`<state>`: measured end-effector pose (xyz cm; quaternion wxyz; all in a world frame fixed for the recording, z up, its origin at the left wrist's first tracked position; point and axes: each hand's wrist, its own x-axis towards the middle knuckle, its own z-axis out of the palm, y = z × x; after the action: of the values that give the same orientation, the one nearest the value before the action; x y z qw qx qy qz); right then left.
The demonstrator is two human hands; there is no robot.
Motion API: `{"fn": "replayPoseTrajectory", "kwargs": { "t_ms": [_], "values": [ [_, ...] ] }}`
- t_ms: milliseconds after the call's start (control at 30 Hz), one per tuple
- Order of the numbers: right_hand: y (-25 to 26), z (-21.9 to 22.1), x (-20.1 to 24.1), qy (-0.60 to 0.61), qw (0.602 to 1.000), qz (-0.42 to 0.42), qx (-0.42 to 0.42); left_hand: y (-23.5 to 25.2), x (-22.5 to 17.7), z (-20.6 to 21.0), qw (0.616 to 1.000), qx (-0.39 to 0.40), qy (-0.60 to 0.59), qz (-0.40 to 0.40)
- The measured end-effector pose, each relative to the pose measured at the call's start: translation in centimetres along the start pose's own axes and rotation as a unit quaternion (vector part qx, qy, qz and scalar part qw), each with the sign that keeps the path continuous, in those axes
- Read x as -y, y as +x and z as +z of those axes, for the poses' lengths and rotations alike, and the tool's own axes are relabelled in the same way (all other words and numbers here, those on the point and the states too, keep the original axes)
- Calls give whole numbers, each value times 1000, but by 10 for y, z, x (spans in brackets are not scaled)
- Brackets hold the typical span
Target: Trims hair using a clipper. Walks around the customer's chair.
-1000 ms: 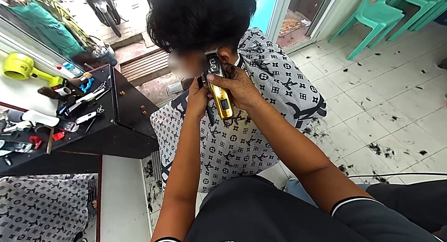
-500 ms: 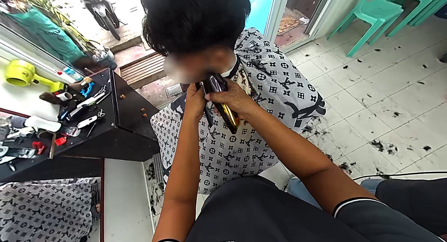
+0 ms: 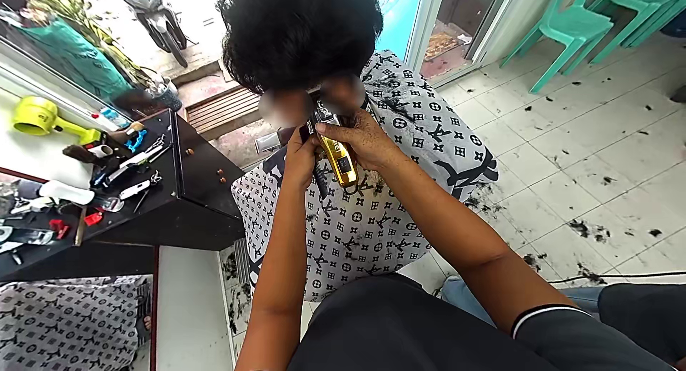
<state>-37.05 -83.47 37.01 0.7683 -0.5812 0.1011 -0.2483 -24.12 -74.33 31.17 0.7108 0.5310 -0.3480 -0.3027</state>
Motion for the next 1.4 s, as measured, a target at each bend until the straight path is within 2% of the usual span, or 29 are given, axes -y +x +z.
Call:
{"fn": "replayPoseTrajectory", "kwargs": {
  "t_ms": [133, 267, 400, 533, 633, 767, 900, 1000, 1167, 1400],
  "values": [
    [0, 2, 2, 12, 1000, 19, -6, 0, 0, -1, 1000, -1, -6, -6],
    [2, 0, -2, -17, 999, -34, 11, 1, 2, -3, 1000, 4, -11, 0],
    [0, 3, 2, -1, 1000, 10, -3, 0, 2, -2, 1000, 3, -13, -3],
    [2, 2, -1, -14, 999, -35, 6, 0, 3, -2, 1000, -1, -13, -3],
    [0, 3, 2, 12, 1000, 7, 4, 0, 3, -2, 1000, 0, -14, -2],
    [2, 2, 1, -1, 999, -36, 7, 0, 1, 0, 1000, 0, -9, 2],
    [1, 2, 3, 12, 1000, -3, 3, 0, 1, 0, 1000, 1, -9, 3],
    [3, 1, -1, -11, 999, -49, 5, 0, 1, 0, 1000, -3, -14, -5],
    [-1, 3, -1, 7, 999, 32, 3, 0, 4, -1, 1000, -9, 0, -1],
    [1, 4, -1, 9, 1000, -3, -8, 0, 4, 0, 1000, -8, -11, -5]
  ]
}}
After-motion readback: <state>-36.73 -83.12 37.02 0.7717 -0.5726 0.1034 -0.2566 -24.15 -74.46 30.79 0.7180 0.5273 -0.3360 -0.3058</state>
